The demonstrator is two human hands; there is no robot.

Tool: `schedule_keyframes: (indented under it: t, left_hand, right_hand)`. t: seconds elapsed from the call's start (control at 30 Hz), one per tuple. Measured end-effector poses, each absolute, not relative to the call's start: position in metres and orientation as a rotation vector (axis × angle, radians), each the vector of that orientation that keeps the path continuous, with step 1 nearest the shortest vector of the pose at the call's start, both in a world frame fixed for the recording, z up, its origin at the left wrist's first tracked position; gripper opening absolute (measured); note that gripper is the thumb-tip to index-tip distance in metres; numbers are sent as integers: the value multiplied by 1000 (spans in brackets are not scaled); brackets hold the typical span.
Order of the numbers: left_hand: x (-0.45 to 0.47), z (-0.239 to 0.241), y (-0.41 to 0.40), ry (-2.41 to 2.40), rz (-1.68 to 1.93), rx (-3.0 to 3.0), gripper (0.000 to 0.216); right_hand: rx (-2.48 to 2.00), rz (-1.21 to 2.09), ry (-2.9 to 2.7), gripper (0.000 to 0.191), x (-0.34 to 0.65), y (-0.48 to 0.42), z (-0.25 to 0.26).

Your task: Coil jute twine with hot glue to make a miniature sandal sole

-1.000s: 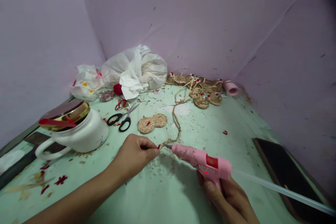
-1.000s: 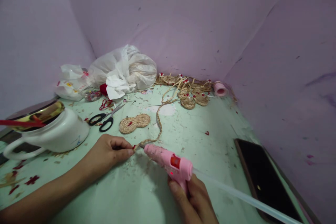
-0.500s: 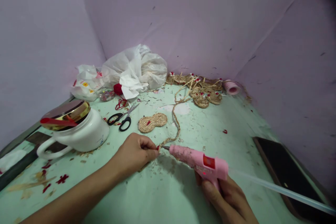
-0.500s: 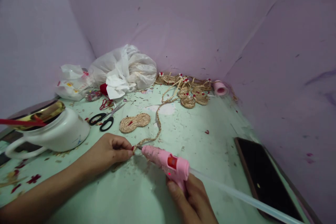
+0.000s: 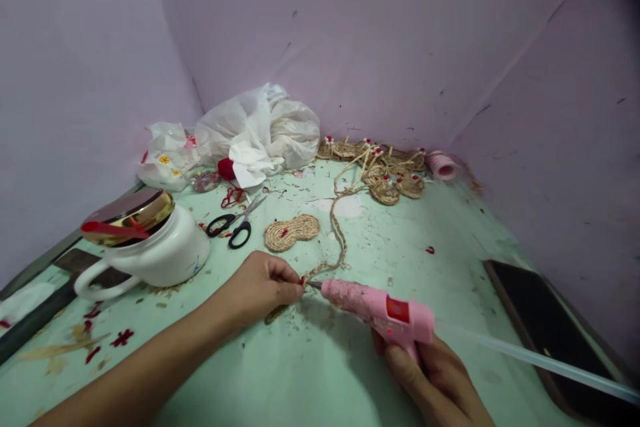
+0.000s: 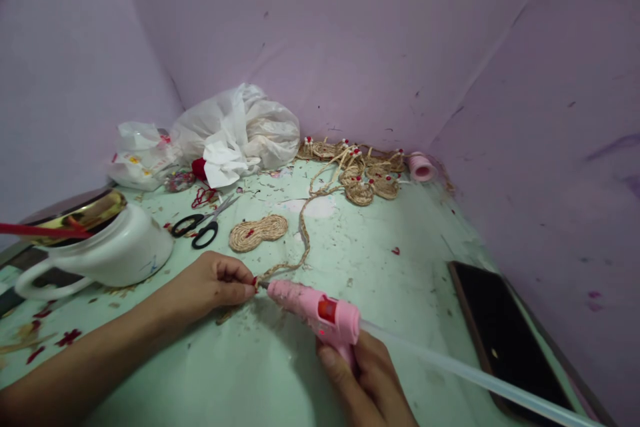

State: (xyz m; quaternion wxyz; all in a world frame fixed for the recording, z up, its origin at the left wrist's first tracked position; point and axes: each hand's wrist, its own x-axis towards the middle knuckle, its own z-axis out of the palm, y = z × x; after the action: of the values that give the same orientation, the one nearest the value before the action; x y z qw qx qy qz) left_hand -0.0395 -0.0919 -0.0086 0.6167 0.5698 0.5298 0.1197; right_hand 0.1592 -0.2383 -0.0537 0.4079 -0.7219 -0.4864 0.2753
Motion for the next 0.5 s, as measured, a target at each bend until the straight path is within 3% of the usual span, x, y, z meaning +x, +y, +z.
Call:
schedule_keyframes:
  t: [0.5]
  left_hand:
    - [-37, -7, -84, 1233, 194, 1465, 21]
  right_hand:
    - [-1851, 703, -1233, 37, 171, -239, -52]
